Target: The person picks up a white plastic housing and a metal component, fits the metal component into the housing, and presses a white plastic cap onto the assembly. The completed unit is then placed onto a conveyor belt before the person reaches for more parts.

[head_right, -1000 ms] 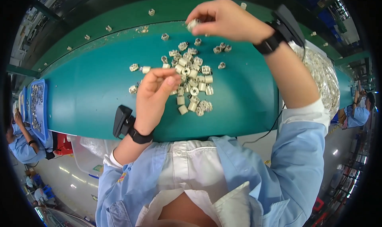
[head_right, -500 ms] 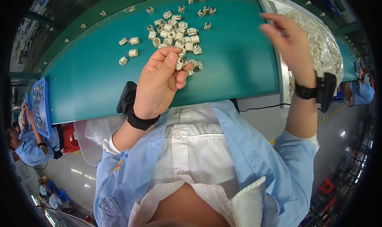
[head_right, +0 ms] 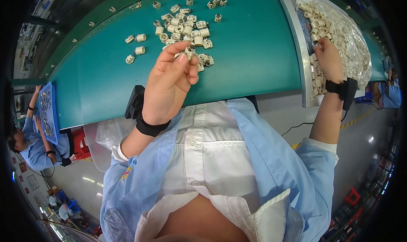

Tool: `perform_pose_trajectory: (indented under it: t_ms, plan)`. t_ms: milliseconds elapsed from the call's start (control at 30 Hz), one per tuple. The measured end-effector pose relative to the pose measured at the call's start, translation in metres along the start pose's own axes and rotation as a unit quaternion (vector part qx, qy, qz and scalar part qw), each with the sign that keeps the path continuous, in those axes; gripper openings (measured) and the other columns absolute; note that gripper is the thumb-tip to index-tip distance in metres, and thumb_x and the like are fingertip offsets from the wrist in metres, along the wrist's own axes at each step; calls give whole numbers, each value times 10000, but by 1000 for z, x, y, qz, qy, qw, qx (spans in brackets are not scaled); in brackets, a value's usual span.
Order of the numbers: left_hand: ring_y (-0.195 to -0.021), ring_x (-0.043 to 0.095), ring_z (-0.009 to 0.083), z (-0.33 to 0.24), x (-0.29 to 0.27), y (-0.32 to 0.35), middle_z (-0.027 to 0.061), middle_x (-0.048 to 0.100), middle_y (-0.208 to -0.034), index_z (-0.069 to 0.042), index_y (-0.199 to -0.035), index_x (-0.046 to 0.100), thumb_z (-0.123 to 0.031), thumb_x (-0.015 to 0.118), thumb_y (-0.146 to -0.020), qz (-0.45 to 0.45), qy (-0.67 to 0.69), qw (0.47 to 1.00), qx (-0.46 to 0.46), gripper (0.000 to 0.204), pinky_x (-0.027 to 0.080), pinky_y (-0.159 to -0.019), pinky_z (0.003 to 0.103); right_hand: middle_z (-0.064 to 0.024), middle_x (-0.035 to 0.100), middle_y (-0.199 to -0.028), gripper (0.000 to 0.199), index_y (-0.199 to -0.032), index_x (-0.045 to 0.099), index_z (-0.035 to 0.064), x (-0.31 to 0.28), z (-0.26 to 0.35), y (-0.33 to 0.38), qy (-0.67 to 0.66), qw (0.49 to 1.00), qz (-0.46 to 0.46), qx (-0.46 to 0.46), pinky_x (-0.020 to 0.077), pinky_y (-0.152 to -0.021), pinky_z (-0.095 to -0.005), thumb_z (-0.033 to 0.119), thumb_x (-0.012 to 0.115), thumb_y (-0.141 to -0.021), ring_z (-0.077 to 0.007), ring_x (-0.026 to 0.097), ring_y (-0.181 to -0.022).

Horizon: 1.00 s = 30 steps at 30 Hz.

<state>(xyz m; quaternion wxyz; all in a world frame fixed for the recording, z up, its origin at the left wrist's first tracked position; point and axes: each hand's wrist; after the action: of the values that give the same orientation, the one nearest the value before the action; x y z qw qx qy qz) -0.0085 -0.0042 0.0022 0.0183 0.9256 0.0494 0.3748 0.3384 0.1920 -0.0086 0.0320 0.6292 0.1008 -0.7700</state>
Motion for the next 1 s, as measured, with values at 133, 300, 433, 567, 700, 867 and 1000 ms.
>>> perform_pose_trajectory:
  t_ms: [133,300,433,567,700,867,1000]
  plan:
    - [-651,442,100,-4,-1,0,29,498,-739,-19,-1067,468,-182,415,-890,-21,-2,999,-30,247,367,-582,218,-136,542,-721,284,-1026,512,20,3,4,0,-11,999,-21,-41,418,-630,-322,121,548,-762,-258,538,-680]
    - [-594,414,68,-3,-8,0,6,472,-686,-22,-1008,506,-234,410,-894,-5,22,999,-43,259,344,-536,193,-139,565,-770,241,-999,545,29,8,0,-10,20,1000,-11,-15,423,-648,-314,139,535,-784,-256,546,-709]
    - [-580,409,60,-2,-10,-2,-5,466,-656,-24,-987,514,-264,425,-888,-14,26,998,-54,274,330,-509,186,-103,582,-791,205,-976,569,34,-4,11,-6,-80,989,-119,-21,421,-653,-287,158,500,-827,-196,550,-729]
    - [-573,406,68,-2,-11,-2,-1,470,-657,-21,-985,511,-270,431,-885,-27,3,998,-63,280,320,-499,187,-59,582,-814,209,-971,575,25,-28,35,7,-279,942,-182,-37,416,-658,-241,165,464,-861,-122,533,-735]
    - [-583,419,89,-1,-5,-3,19,485,-680,-15,-1029,491,-260,425,-887,-26,-13,998,-59,290,332,-517,200,-40,574,-843,218,-989,563,9,-45,88,44,-408,909,-78,-41,412,-659,-208,156,456,-868,-85,514,-731]
    - [-609,467,96,-2,2,-4,37,529,-721,-7,-1102,471,-248,440,-881,-43,-40,998,-37,329,380,-553,208,-54,575,-852,246,-1030,543,-6,-33,152,69,-512,833,80,-194,418,-632,-199,150,504,-844,-92,510,-685]
    - [-627,483,96,-6,2,1,45,543,-738,-8,-1128,458,-242,450,-877,-8,-66,997,-49,344,395,-569,212,-60,566,-823,244,-1000,541,-20,-13,176,69,-647,714,225,-145,431,-615,-205,165,506,-844,-101,516,-674]
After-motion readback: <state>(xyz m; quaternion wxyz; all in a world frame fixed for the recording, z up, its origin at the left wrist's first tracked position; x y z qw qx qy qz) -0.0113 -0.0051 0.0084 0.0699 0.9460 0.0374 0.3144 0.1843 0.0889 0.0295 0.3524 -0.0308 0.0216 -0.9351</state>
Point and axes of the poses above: each hand's wrist, its own y-axis away from the middle knuckle, its own x-axis out of the palm, z = x × y
